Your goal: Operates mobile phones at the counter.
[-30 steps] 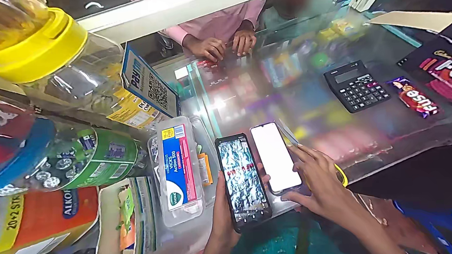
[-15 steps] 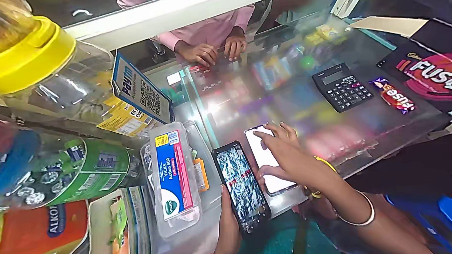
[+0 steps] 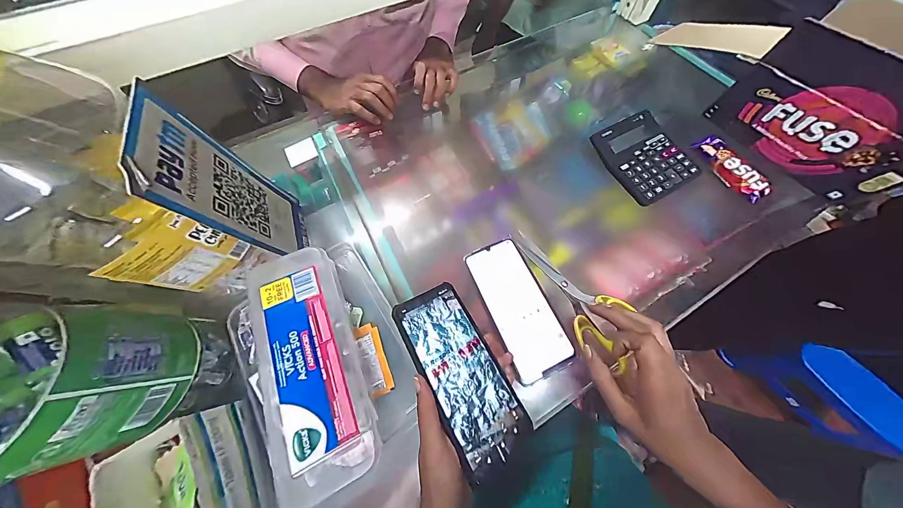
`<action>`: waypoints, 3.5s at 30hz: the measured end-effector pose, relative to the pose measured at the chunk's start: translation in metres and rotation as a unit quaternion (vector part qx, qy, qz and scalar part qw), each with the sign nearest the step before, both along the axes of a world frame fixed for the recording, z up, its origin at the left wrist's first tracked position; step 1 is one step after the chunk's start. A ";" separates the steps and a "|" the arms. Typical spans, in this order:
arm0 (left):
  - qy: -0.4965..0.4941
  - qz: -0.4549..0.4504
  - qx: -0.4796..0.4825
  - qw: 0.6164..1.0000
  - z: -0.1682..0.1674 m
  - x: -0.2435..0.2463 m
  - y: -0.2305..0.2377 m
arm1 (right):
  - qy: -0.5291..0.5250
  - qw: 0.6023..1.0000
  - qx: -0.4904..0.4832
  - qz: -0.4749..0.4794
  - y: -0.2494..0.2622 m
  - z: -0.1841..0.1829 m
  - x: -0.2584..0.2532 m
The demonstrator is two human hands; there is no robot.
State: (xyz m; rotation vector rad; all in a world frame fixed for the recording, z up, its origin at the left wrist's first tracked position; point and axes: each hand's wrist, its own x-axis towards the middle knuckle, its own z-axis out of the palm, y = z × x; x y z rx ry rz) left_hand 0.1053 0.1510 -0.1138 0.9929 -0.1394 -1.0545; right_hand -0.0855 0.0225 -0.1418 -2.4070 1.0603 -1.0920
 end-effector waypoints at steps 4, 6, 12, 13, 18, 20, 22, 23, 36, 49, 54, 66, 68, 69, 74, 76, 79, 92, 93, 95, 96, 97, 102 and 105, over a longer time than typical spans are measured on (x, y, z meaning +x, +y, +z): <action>0.002 0.004 -0.004 1.000 0.000 0.000 0.001 | -0.004 0.999 -0.001 -0.053 -0.011 -0.010 -0.008; 0.011 0.002 -0.009 1.000 0.000 0.001 0.002 | -0.027 0.997 -0.030 -0.065 -0.012 -0.007 -0.001; 0.053 -0.017 -0.057 0.997 0.001 0.004 0.003 | -0.107 0.989 -0.057 0.083 0.003 -0.010 0.034; 0.067 -0.018 -0.061 0.996 0.001 0.004 0.003 | -0.113 0.987 -0.065 0.098 0.002 -0.011 0.040; 0.091 -0.024 -0.052 0.994 0.001 0.007 0.005 | -0.110 0.982 -0.088 0.126 -0.002 -0.019 0.050; 0.105 -0.030 -0.063 0.992 0.000 0.007 0.005 | -0.094 0.984 -0.091 0.124 -0.002 -0.020 0.050; 0.105 -0.031 -0.059 0.992 0.000 0.006 0.005 | -0.069 0.986 -0.092 0.121 -0.002 -0.019 0.051; 0.112 -0.035 -0.067 0.991 -0.001 0.006 0.005 | -0.061 0.986 -0.092 0.125 -0.003 -0.019 0.051; 0.110 -0.031 -0.067 0.991 -0.001 0.008 0.005 | -0.151 0.977 -0.075 0.131 0.000 -0.020 0.040; 0.081 -0.023 -0.049 0.995 -0.001 0.006 0.008 | -0.090 0.973 -0.095 0.189 0.002 -0.020 0.039; 0.080 -0.033 -0.076 0.993 0.003 0.009 0.003 | -0.103 0.988 -0.108 0.034 -0.010 -0.013 0.033; 0.073 -0.077 -0.107 0.989 -0.014 0.014 0.006 | -0.131 0.980 -0.150 0.013 -0.017 -0.027 0.033; 0.073 -0.076 -0.119 0.987 -0.014 0.016 0.007 | -0.143 0.979 -0.146 0.015 -0.017 -0.027 0.034; 0.061 -0.056 -0.105 0.991 -0.012 0.015 0.006 | -0.150 0.978 -0.144 0.018 -0.017 -0.027 0.034; 0.034 -0.012 -0.066 0.997 -0.005 0.011 0.005 | -0.166 0.976 -0.137 0.017 -0.017 -0.026 0.034; 0.057 -0.029 -0.083 0.995 -0.006 0.012 0.006 | -0.167 0.977 -0.134 0.017 -0.016 -0.027 0.033; 0.058 -0.025 -0.067 0.996 -0.001 0.009 0.005 | -0.163 0.978 -0.129 0.018 -0.015 -0.027 0.032; 0.121 -0.054 -0.073 0.988 0.001 0.009 0.003 | -0.159 0.980 -0.120 0.019 -0.015 -0.026 0.031; 0.121 -0.055 -0.071 0.989 0.001 0.008 0.003 | -0.160 0.979 -0.121 0.020 -0.015 -0.026 0.031; 0.125 -0.059 -0.077 0.987 -0.001 0.009 0.003 | -0.161 0.980 -0.119 0.021 -0.015 -0.026 0.031; 0.131 -0.059 -0.084 0.986 -0.002 0.009 0.003 | -0.160 0.980 -0.118 0.022 -0.015 -0.026 0.031; 0.128 -0.057 -0.084 0.987 -0.001 0.009 0.003 | -0.160 0.980 -0.115 0.023 -0.015 -0.026 0.031; 0.105 -0.051 -0.061 0.991 0.001 0.008 0.004 | -0.153 0.982 -0.111 0.028 -0.014 -0.025 0.029; 0.092 -0.051 -0.063 0.992 0.001 0.008 0.004 | -0.152 0.981 -0.117 0.036 -0.014 -0.025 0.028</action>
